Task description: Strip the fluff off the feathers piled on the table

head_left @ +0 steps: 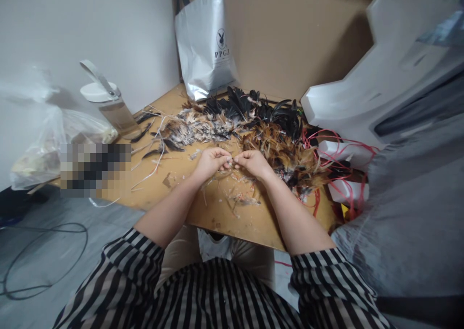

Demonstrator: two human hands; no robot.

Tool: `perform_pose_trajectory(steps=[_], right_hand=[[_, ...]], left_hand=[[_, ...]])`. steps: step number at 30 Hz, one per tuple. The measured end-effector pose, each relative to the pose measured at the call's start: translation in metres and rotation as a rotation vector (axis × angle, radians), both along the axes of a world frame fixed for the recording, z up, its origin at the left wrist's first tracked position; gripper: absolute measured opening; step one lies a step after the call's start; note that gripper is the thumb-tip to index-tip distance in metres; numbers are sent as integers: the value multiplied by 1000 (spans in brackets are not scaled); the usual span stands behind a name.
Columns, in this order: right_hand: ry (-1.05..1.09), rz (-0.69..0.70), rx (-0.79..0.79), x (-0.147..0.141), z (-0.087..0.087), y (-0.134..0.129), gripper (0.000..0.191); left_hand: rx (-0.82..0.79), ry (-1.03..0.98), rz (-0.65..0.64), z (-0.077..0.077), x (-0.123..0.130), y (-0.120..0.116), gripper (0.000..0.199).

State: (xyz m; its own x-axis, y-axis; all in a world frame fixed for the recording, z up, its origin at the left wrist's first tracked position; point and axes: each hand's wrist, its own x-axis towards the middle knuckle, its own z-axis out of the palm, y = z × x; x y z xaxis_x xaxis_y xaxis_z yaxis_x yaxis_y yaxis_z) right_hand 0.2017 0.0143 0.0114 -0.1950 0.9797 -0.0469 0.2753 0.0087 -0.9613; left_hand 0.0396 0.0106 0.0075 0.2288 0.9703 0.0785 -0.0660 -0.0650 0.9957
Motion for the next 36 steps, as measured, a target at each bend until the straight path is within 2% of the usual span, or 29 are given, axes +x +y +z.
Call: perform_pose_trajectory(steps=[2, 5, 11, 17, 23, 26, 32, 36], right_hand=[[-170, -41, 125, 1, -2, 0, 22], [-264, -80, 212, 1, -1, 0, 23], [-118, 39, 116, 0, 1, 0, 24], [-186, -24, 234, -2, 5, -3, 21], [-164, -58, 313, -8, 7, -4, 19], [-115, -69, 300, -11, 7, -6, 18], [84, -51, 163, -7, 9, -4, 23], [106, -42, 201, 2, 12, -1, 22]], left_hand=[[-33, 16, 8, -2, 0, 2, 22], [-71, 19, 6, -4, -1, 4, 27], [-50, 21, 14, -3, -1, 4, 28], [-54, 40, 36, -2, 0, 4, 23], [-45, 59, 21, -3, 0, 3, 22], [-38, 65, -6, -3, 0, 2, 26], [-28, 63, -5, -4, -4, 4, 27], [-43, -6, -19, -2, -7, 5, 29]])
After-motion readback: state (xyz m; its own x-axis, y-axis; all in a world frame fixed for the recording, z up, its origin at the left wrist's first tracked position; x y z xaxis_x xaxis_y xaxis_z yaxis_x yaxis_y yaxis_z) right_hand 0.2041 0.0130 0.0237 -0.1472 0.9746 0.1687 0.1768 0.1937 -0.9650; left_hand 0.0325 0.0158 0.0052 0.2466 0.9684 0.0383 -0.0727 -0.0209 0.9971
